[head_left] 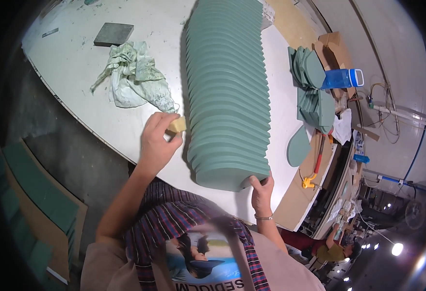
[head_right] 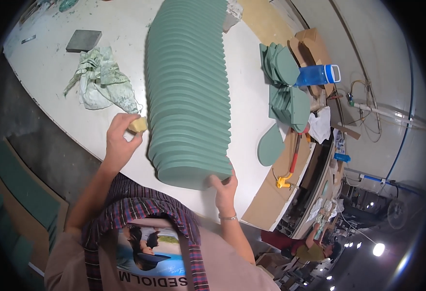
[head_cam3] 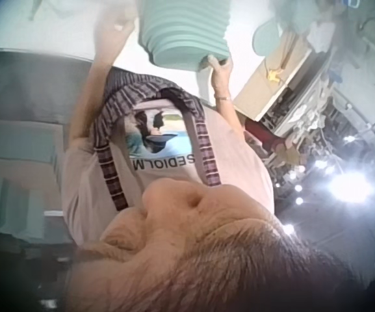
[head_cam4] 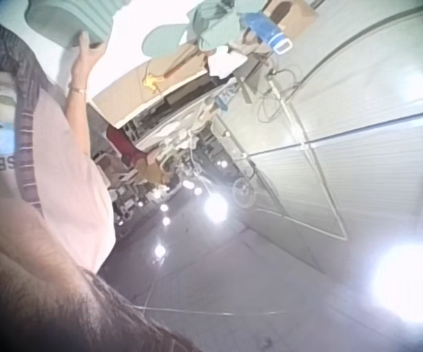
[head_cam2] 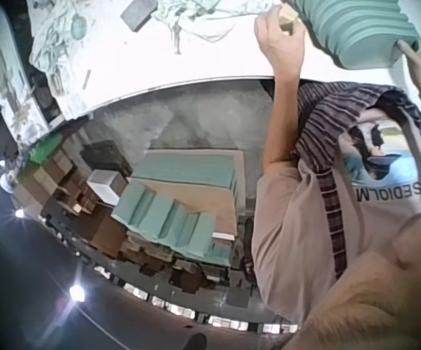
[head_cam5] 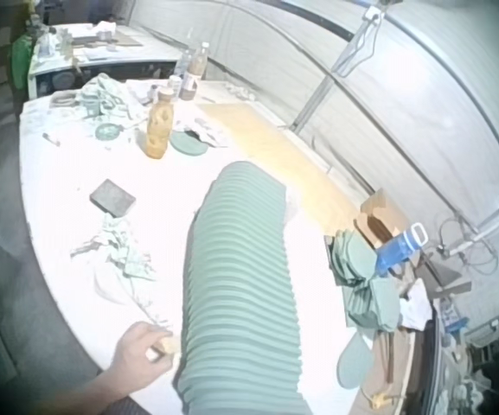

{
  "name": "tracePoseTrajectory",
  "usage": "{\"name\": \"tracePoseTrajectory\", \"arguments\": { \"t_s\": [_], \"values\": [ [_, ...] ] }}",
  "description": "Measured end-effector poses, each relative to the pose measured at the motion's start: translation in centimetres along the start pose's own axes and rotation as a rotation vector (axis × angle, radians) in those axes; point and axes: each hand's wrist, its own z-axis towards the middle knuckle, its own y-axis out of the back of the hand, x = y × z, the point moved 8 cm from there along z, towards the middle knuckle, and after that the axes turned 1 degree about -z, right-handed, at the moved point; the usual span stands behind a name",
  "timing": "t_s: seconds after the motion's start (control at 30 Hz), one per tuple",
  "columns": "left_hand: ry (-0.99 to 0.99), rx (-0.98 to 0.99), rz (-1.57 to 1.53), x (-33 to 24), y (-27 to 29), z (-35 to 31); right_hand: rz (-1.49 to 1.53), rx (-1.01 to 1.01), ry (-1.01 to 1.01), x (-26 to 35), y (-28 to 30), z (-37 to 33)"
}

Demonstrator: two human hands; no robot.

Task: The person wipes the edges and surfaces of a stack of green curved components using a sponge and a cloth.

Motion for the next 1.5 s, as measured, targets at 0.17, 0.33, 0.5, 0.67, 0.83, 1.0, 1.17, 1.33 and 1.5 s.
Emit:
{"name": "tracePoseTrajectory", "arguments": {
  "t_s": [0.17,0.33,0.5,0.67,0.83,1.0,1.17,1.33,1.5],
  "values": [
    [-0.008,-0.022,-0.147,-2.9,0.3,4.2,-0.033,-0.247,0.091,0.5,0.6,-0.7],
    [-0.001,0.087,-0.087,-0.2,-0.7,3.8,-0.105,-0.509,0.156,1.3,-0.6,0.2],
    [-0.004,0.068,-0.123,-0.9,-0.6,7.1,-0.244,-0.736,0.279,2.3,-1.7,0.3],
    [-0.046,0.152,-0.139,-1.4,-1.7,8.3,-0.324,-0.798,0.271,2.2,-1.9,0.0],
    [-0.049,0.19,-0.106,1.6,-0.1,6.6,-0.352,-0.832,0.303,2.3,-2.0,-0.2],
    [-0.138,0.224,-0.156,-1.7,-1.1,10.5,-0.339,-0.839,0.349,2.3,-2.2,-0.2],
    [-0.078,0.352,-0.108,2.5,-1.6,6.6,-0.376,-0.877,0.331,2.1,-2.1,-0.4],
    [-0.18,0.34,-0.217,-1.6,-1.4,8.8,-0.366,-0.881,0.349,1.9,-1.6,-0.4],
    [-0.229,0.42,-0.145,0.1,-1.9,6.8,-0.352,-0.872,0.324,1.5,-1.7,-0.2]
  ]
}}
